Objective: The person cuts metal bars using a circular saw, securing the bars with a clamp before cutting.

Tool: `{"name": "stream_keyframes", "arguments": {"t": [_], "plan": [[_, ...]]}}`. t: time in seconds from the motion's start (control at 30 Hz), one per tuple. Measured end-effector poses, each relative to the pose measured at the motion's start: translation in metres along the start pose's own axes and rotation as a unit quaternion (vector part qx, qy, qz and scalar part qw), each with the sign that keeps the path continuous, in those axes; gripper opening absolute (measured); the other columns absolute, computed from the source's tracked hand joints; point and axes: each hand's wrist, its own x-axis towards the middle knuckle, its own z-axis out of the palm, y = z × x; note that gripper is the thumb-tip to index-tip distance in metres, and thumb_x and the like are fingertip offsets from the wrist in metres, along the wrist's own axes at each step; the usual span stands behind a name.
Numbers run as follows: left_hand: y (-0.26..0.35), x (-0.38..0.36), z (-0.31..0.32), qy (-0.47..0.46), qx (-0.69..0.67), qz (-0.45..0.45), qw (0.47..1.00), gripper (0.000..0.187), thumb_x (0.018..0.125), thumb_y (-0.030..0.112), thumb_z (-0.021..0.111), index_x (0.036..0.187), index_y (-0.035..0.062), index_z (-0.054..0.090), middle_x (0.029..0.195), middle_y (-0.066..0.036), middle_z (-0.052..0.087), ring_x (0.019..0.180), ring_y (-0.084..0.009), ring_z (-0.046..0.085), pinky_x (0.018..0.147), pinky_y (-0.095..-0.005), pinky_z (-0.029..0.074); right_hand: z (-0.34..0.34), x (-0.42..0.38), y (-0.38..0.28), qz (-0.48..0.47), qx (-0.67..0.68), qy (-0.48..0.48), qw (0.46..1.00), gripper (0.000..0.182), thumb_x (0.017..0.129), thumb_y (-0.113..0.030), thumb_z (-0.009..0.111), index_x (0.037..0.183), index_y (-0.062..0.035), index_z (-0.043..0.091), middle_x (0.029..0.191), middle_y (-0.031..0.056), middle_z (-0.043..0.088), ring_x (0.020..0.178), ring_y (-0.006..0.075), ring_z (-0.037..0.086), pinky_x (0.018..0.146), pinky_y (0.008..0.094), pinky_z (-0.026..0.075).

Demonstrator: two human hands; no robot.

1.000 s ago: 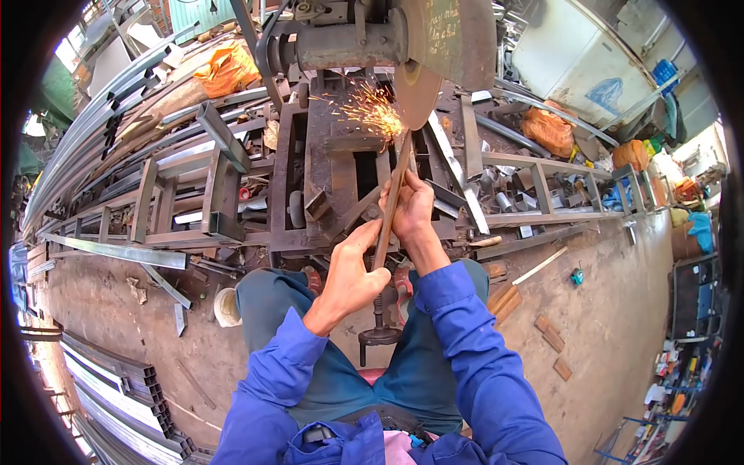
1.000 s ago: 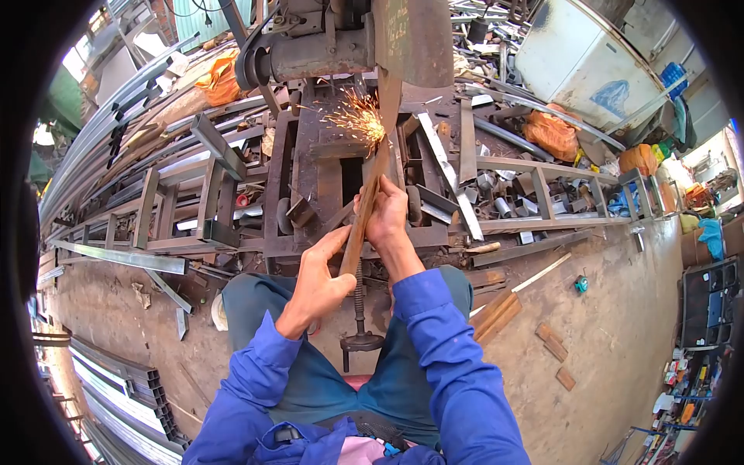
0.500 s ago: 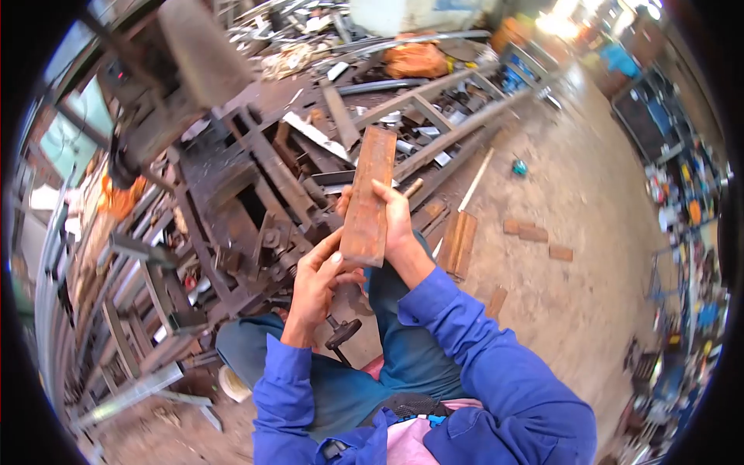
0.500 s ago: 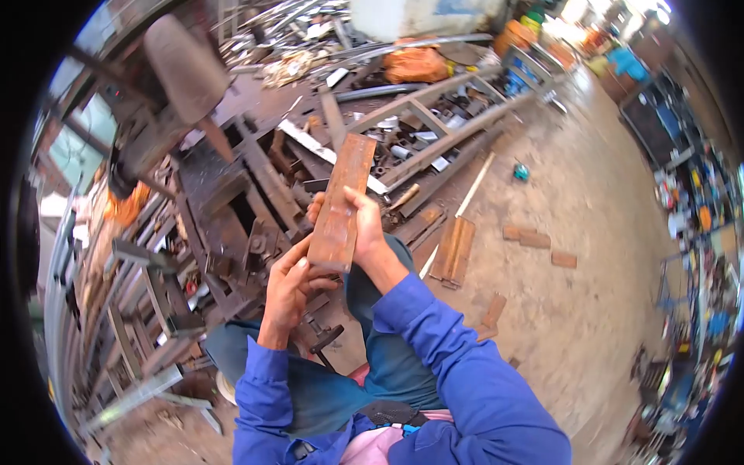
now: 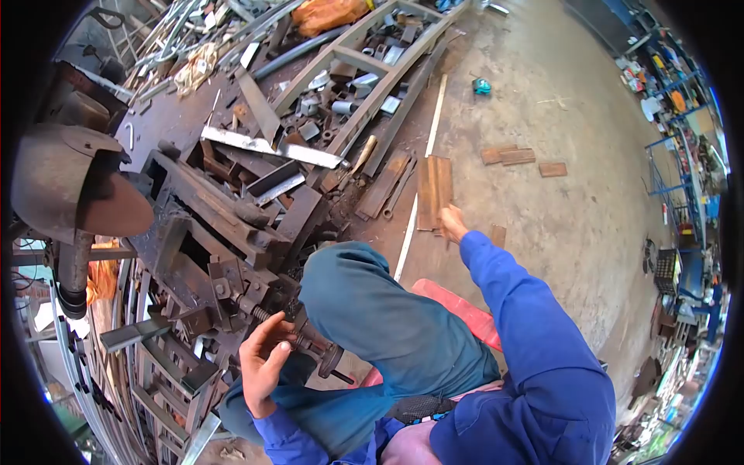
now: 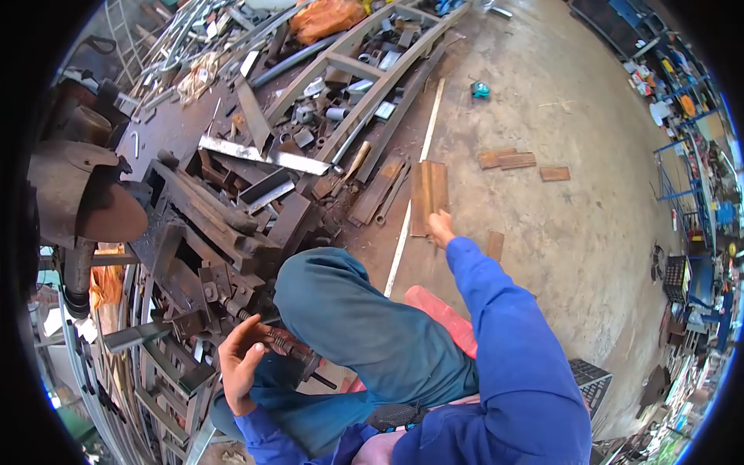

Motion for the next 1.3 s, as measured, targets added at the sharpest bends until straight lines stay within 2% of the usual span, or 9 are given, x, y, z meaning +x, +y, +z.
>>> {"name": "stream_keyframes", "arguments": {"t": [0.2,0.3,0.37,0.43,0.5,0.67,0.8,1.2,1.3], "plan": [[-0.017,0.024,0.0,-0.003,-0.006,-0.074,0.997,0.05,0.088,0.005,0.069,0.136,-0.0036,0.059,0.116,-0.012,0.069,0.101,-0.0183,0.067,0.093,-0.0313,0.052,0.002,0.007,-0.004,-0.111,-0.269,0.171,0.941,0.064,0.089,-0.018,0.056,0.15,-0.0099,0.042,0.119,0.0252,0.069,0.114,0.0372,0.066,0.1,0.0444,0.05],[-0.021,0.035,0.004,-0.001,-0.023,-0.089,0.996,0.05,0.088,0.004,0.069,0.136,-0.0051,0.058,0.116,-0.013,0.069,0.102,-0.0192,0.067,0.094,-0.0317,0.052,0.03,0.027,-0.006,-0.14,-0.461,0.141,0.865,0.06,0.086,-0.022,0.06,0.144,-0.0094,0.052,0.131,0.0285,0.062,0.123,0.043,0.059,0.107,0.0461,0.044],[-0.021,0.041,0.009,0.005,-0.02,-0.109,0.994,0.05,0.087,0.004,0.069,0.136,-0.0058,0.058,0.115,-0.013,0.07,0.103,-0.0188,0.067,0.094,-0.0315,0.052,0.058,0.035,-0.031,-0.138,-0.366,-0.009,0.92,0.057,0.084,-0.024,0.063,0.138,-0.0051,0.058,0.131,0.0291,0.062,0.122,0.0441,0.059,0.106,0.0477,0.046],[-0.027,0.044,0.009,0.009,-0.013,-0.132,0.991,0.05,0.087,0.005,0.072,0.134,-0.0063,0.059,0.113,-0.011,0.069,0.102,-0.018,0.066,0.094,-0.0307,0.051,0.104,0.054,-0.023,-0.211,-0.336,0.018,0.918,0.053,0.082,-0.024,0.065,0.13,-0.0006,0.063,0.128,0.0288,0.064,0.117,0.0453,0.062,0.101,0.0495,0.049],[-0.035,0.046,0.009,0.025,0.003,-0.151,0.988,0.05,0.088,0.005,0.073,0.134,-0.0064,0.059,0.112,-0.01,0.07,0.102,-0.0171,0.066,0.093,-0.0301,0.051,0.147,0.081,-0.029,-0.143,-0.302,-0.03,0.942,0.057,0.081,-0.026,0.068,0.129,0.0029,0.06,0.123,0.0303,0.065,0.117,0.0446,0.062,0.1,0.0487,0.05],[-0.043,0.058,0.004,0.038,0.003,-0.162,0.986,0.052,0.087,0.003,0.073,0.135,-0.0085,0.057,0.114,-0.012,0.069,0.103,-0.0175,0.066,0.094,-0.0304,0.051,0.225,0.102,-0.041,-0.016,-0.285,0.138,0.948,0.107,0.075,-0.029,0.086,0.151,0.0067,0.02,0.139,0.0284,0.05,0.12,0.047,0.059,0.099,0.0503,0.053],[-0.051,0.061,-0.007,0.068,-0.037,-0.15,0.986,0.053,0.086,0.002,0.071,0.135,-0.0107,0.056,0.118,-0.016,0.068,0.106,-0.0197,0.065,0.093,-0.0303,0.052,0.23,0.104,-0.054,0.01,-0.286,0.141,0.948,0.122,0.069,-0.03,0.091,0.152,0.0112,0.012,0.14,0.0293,0.047,0.123,0.0432,0.058,0.098,0.044,0.055],[-0.048,0.058,-0.002,0.074,-0.077,-0.14,0.984,0.052,0.086,0.002,0.071,0.134,-0.0116,0.055,0.117,-0.019,0.068,0.104,-0.0239,0.067,0.092,-0.0351,0.054,0.231,0.121,-0.056,0.081,-0.26,0.124,0.954,0.134,0.064,-0.036,0.093,0.156,-0.0006,0.003,0.142,0.029,0.046,0.125,0.0427,0.057,0.101,0.0469,0.053],[-0.047,0.059,-0.007,0.066,-0.086,-0.143,0.984,0.05,0.088,-0.004,0.065,0.137,-0.0097,0.054,0.117,-0.021,0.067,0.102,-0.0253,0.068,0.084,-0.0353,0.058,0.226,0.118,-0.046,0.056,-0.274,0.177,0.944,0.108,0.067,-0.028,0.087,0.148,0.0102,0.027,0.125,0.0286,0.06,0.115,0.0435,0.063,0.096,0.0399,0.055]]}}
